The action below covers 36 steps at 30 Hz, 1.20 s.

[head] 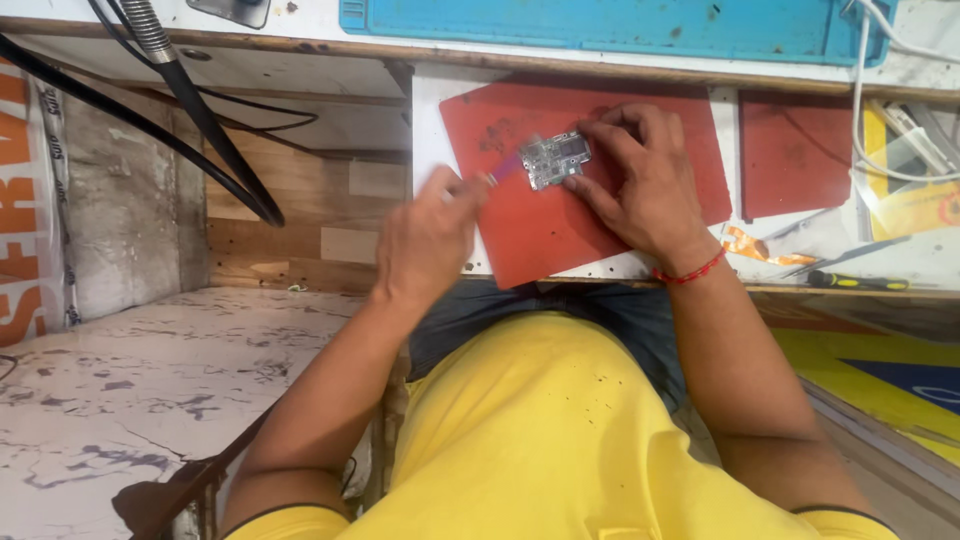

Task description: The person repeatedly rubs a small transparent electronic component on a red mat using a purple-handled tool. The person holds the component with one hand and scrubs its surface with the other, occasionally repositioning the item on the mat.

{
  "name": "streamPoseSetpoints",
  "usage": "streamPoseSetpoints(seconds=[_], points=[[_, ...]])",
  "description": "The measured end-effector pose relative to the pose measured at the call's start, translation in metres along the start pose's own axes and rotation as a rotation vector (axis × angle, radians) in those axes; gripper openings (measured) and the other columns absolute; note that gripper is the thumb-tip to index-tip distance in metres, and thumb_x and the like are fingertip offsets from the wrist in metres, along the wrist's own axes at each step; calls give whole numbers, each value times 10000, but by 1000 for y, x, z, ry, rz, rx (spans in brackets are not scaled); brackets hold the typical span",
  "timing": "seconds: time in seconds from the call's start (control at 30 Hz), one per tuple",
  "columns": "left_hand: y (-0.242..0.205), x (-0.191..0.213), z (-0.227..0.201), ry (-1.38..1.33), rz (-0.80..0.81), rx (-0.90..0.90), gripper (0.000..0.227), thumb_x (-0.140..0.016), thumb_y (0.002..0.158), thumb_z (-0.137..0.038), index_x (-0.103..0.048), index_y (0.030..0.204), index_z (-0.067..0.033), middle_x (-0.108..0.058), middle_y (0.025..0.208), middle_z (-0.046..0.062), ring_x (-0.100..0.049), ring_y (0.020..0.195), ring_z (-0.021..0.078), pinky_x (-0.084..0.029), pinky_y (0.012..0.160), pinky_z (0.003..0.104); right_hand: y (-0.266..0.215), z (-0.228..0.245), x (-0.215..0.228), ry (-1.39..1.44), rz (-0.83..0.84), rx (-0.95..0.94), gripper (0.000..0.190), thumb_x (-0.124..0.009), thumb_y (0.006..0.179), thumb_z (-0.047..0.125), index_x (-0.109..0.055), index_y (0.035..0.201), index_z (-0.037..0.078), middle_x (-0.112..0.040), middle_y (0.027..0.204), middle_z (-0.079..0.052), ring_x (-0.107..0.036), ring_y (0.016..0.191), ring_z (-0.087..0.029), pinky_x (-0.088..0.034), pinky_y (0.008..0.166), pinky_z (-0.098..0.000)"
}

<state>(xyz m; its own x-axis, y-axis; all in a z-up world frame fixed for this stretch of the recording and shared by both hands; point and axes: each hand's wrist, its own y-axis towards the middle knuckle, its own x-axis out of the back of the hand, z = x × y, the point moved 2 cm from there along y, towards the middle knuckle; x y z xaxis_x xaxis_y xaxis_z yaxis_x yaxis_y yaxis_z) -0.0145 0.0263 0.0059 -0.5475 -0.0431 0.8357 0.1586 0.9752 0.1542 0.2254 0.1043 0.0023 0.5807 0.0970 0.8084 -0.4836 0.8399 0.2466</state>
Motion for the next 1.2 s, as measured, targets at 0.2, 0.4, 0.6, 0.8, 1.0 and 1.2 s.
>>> streamPoseSetpoints(seconds=[0.2,0.4,0.6,0.8,1.0,1.2], points=[[3,1,-6,3,-10,-82,235,-664,932,-110,-741,1149,-155,-676,992,60,-701,690,301,-552,559,434,3,5,5,-1,12,-23,533,-873,826,193,-685,1313,82,-599,1297,-126,-537,1190,-356,-475,1028,-461],[5,-2,-7,11,-22,-60,197,-659,960,-147,-760,1128,-162,-684,940,65,-694,650,305,-535,526,452,3,6,4,-13,58,-31,552,-829,830,182,-676,1352,88,-583,1309,-131,-514,1188,-361,-467,1031,-467],[13,-2,-12,-26,24,-42,176,-632,991,-153,-741,1128,-144,-657,925,95,-687,639,319,-534,543,470,4,7,3,-11,66,-65,535,-807,836,163,-676,1349,91,-584,1304,-128,-513,1198,-363,-470,1027,-459],[15,-10,-8,-7,69,-75,201,-614,942,-106,-714,1109,-156,-650,969,95,-702,687,333,-551,581,488,2,7,3,-29,55,-62,528,-807,827,163,-679,1335,94,-591,1295,-117,-520,1200,-355,-466,1034,-463],[20,-10,-3,49,95,-83,340,-612,850,-43,-701,1164,-141,-636,992,115,-710,727,329,-566,573,463,5,8,2,-1,49,-65,530,-803,819,160,-677,1330,97,-587,1299,-123,-518,1200,-363,-470,1019,-455],[11,-11,-9,-12,1,-44,221,-632,957,-98,-735,1150,-132,-657,963,101,-700,676,333,-550,568,466,1,6,-1,1,46,-60,497,-809,864,165,-679,1340,98,-582,1290,-124,-520,1191,-358,-464,1034,-462]])
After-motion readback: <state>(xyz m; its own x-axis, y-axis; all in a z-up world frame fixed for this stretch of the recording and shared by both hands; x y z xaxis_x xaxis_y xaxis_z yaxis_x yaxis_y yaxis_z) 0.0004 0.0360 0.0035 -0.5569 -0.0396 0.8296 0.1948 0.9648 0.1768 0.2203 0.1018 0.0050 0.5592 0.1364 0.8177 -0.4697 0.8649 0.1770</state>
